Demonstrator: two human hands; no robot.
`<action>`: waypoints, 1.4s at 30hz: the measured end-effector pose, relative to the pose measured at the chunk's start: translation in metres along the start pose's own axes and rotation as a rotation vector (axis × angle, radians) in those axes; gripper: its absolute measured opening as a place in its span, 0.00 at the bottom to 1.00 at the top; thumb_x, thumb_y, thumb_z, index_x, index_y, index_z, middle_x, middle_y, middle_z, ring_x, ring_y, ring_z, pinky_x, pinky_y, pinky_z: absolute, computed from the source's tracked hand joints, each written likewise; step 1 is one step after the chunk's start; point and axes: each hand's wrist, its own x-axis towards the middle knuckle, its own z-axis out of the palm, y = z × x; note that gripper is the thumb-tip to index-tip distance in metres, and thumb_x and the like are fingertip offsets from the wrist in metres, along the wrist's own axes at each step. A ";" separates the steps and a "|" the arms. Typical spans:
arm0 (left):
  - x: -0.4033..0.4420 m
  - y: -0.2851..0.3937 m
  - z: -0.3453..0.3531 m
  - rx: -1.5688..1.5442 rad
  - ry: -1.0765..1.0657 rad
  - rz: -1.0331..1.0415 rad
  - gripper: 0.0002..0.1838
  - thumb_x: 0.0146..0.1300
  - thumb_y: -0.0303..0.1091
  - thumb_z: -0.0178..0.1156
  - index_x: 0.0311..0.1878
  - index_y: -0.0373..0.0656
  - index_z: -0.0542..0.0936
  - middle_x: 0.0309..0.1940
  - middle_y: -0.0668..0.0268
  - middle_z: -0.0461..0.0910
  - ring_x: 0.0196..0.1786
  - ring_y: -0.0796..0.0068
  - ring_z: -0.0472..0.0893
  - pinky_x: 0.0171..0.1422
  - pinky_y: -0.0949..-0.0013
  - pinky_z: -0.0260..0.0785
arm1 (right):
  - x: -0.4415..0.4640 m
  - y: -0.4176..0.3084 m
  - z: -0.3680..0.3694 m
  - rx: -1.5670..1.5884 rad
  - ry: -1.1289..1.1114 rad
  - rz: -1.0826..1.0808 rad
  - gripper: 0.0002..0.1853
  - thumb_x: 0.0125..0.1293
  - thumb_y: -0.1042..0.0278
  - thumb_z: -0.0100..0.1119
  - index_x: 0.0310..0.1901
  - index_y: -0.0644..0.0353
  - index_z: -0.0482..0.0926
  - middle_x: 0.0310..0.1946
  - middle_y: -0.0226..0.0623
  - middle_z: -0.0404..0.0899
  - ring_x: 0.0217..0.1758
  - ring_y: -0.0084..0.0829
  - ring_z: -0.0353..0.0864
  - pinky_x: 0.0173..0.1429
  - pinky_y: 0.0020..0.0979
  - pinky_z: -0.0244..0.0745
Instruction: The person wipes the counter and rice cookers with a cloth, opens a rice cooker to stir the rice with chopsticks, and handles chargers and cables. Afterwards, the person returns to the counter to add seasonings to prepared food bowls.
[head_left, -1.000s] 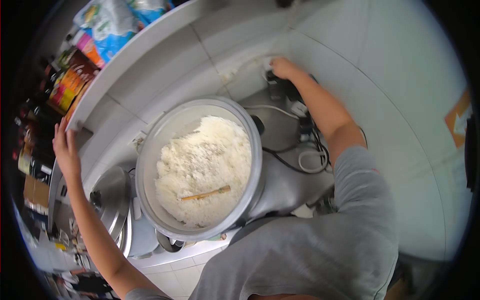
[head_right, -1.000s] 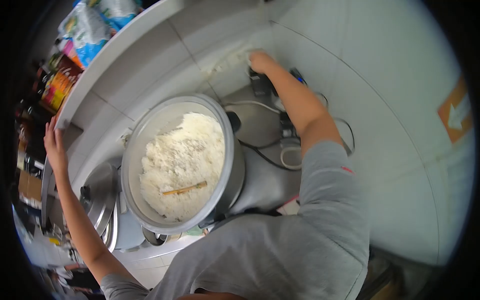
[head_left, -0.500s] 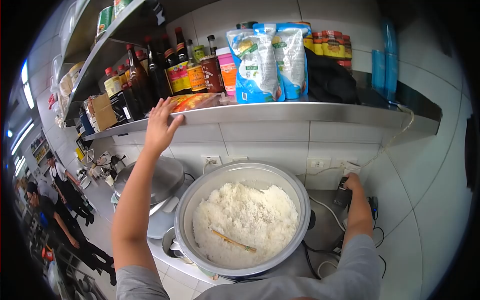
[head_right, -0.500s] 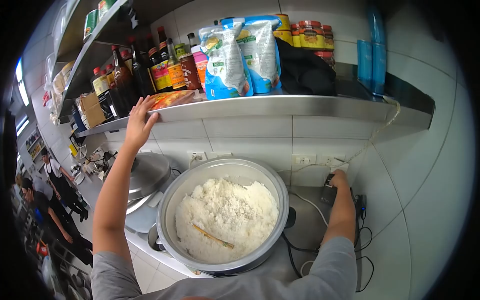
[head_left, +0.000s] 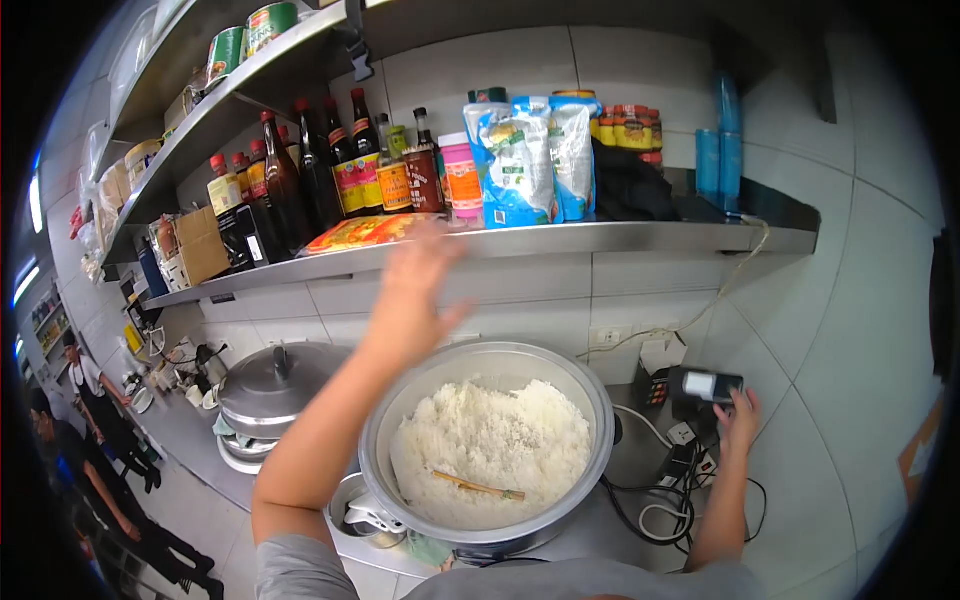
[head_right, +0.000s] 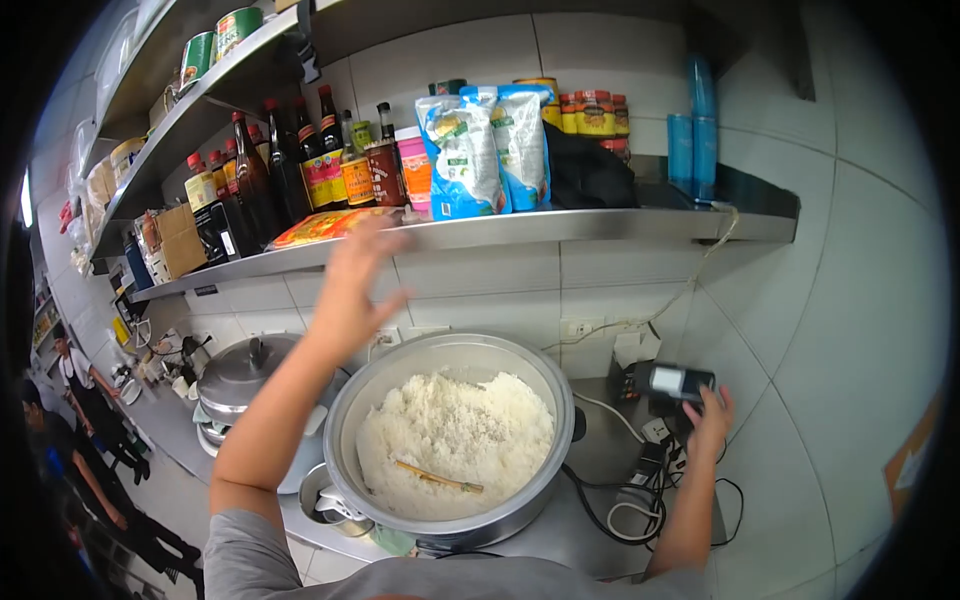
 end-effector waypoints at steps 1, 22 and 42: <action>0.001 0.025 -0.001 -0.003 -0.091 0.051 0.34 0.52 0.39 0.68 0.63 0.44 0.68 0.66 0.55 0.64 0.70 0.50 0.59 0.73 0.49 0.50 | -0.026 -0.023 -0.010 -0.006 -0.008 -0.008 0.32 0.58 0.68 0.62 0.62 0.65 0.61 0.49 0.43 0.73 0.49 0.36 0.77 0.43 0.37 0.83; 0.026 0.042 -0.039 -0.930 0.080 -0.020 0.46 0.41 0.33 0.75 0.66 0.41 0.64 0.52 0.52 0.77 0.52 0.62 0.80 0.57 0.65 0.71 | -0.220 -0.246 0.236 -0.108 -0.946 -0.629 0.27 0.61 0.74 0.60 0.62 0.67 0.67 0.54 0.41 0.75 0.51 0.28 0.78 0.49 0.29 0.80; 0.050 -0.028 -0.102 -0.132 0.559 0.339 0.46 0.31 0.22 0.69 0.64 0.42 0.69 0.49 0.55 0.77 0.46 0.54 0.79 0.49 0.62 0.74 | -0.256 -0.298 0.313 -0.399 -1.222 -0.829 0.42 0.54 0.65 0.66 0.70 0.56 0.58 0.54 0.37 0.72 0.58 0.29 0.71 0.65 0.30 0.62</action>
